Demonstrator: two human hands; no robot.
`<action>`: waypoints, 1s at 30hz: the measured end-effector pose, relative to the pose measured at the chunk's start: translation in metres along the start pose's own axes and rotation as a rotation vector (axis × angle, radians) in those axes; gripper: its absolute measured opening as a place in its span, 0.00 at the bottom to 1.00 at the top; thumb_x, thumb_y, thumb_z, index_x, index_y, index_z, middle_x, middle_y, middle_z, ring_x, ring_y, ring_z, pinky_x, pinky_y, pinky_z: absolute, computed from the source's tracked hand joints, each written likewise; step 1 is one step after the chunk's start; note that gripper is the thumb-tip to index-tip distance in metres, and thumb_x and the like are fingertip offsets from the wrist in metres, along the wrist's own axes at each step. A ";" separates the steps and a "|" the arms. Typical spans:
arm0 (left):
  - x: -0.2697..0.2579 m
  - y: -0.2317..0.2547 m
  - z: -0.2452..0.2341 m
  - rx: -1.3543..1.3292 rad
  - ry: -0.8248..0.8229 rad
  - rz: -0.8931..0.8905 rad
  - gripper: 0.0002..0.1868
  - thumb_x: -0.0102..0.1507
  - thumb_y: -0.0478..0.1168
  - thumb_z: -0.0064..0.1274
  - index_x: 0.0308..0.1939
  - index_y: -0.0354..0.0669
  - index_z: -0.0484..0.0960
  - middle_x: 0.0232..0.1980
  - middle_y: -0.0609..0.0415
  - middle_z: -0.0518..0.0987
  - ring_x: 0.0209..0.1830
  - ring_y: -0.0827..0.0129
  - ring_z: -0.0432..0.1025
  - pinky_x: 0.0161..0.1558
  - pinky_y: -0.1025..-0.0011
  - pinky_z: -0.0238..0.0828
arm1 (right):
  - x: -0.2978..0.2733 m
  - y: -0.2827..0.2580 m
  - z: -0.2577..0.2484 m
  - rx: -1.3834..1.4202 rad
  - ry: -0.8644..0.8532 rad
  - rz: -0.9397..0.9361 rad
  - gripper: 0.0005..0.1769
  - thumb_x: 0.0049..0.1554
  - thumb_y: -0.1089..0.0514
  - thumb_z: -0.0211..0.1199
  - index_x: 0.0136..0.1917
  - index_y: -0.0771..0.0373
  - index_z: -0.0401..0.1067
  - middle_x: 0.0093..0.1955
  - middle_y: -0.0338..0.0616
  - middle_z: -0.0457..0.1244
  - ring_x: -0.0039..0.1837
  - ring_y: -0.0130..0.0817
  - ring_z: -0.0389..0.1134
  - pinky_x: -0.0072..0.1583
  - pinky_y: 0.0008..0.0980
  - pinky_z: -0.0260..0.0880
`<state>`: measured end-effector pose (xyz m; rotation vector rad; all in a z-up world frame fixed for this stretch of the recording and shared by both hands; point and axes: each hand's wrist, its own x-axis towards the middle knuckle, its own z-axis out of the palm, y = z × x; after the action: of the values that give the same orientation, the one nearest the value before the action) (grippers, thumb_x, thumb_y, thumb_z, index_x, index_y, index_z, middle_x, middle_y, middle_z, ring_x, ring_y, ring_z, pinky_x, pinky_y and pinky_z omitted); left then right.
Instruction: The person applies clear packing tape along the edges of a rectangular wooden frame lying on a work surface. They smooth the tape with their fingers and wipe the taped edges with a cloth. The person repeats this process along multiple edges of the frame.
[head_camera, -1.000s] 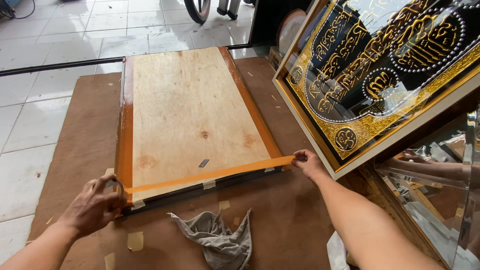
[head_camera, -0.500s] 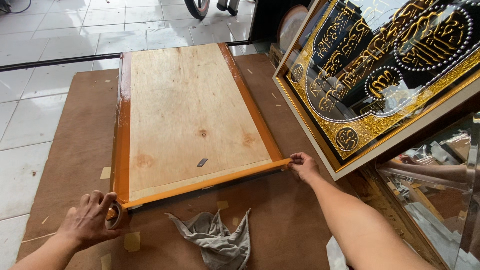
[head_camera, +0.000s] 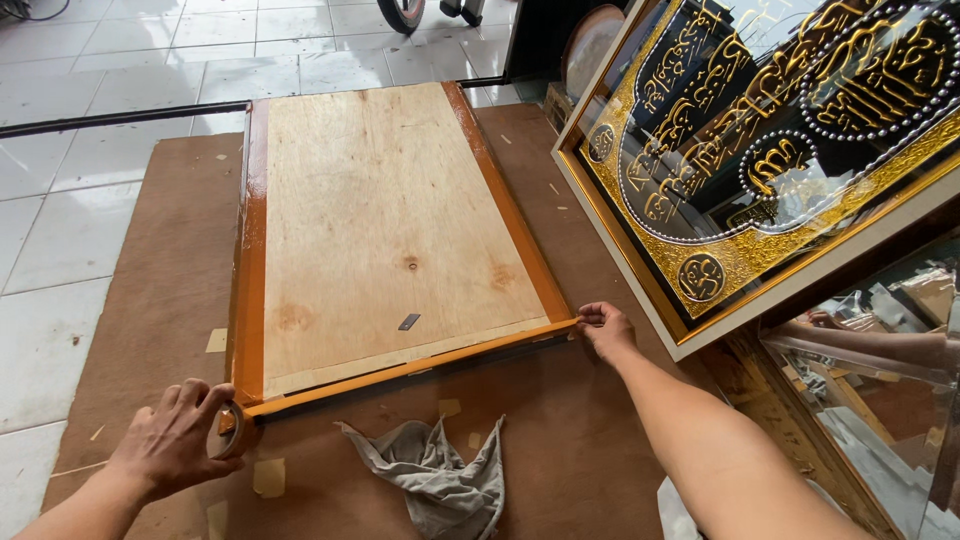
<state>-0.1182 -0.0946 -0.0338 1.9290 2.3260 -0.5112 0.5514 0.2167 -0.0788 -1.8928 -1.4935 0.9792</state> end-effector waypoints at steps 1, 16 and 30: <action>0.001 0.000 -0.001 0.001 0.000 -0.001 0.60 0.43 0.87 0.76 0.72 0.90 0.61 0.72 0.74 0.70 0.78 0.73 0.67 0.62 0.52 0.82 | 0.001 0.002 0.001 0.001 -0.001 -0.001 0.17 0.58 0.61 0.81 0.59 0.48 0.84 0.55 0.31 0.79 0.61 0.27 0.78 0.67 0.30 0.74; 0.004 -0.005 0.009 0.034 0.070 0.030 0.61 0.43 0.91 0.71 0.73 0.86 0.61 0.68 0.70 0.72 0.71 0.69 0.72 0.59 0.55 0.83 | 0.017 0.027 -0.007 -0.321 -0.073 -0.125 0.15 0.59 0.40 0.79 0.56 0.44 0.88 0.70 0.30 0.73 0.61 0.30 0.78 0.63 0.33 0.75; -0.001 -0.008 -0.002 -0.033 0.021 0.061 0.60 0.42 0.83 0.78 0.72 0.88 0.62 0.71 0.75 0.71 0.73 0.69 0.72 0.64 0.56 0.81 | -0.013 0.007 -0.036 -0.271 -0.196 -0.103 0.10 0.57 0.44 0.66 0.38 0.45 0.71 0.61 0.24 0.76 0.57 0.30 0.73 0.56 0.36 0.65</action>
<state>-0.1257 -0.0959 -0.0296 1.9933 2.2646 -0.4458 0.5827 0.2036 -0.0605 -1.9223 -1.9018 0.9787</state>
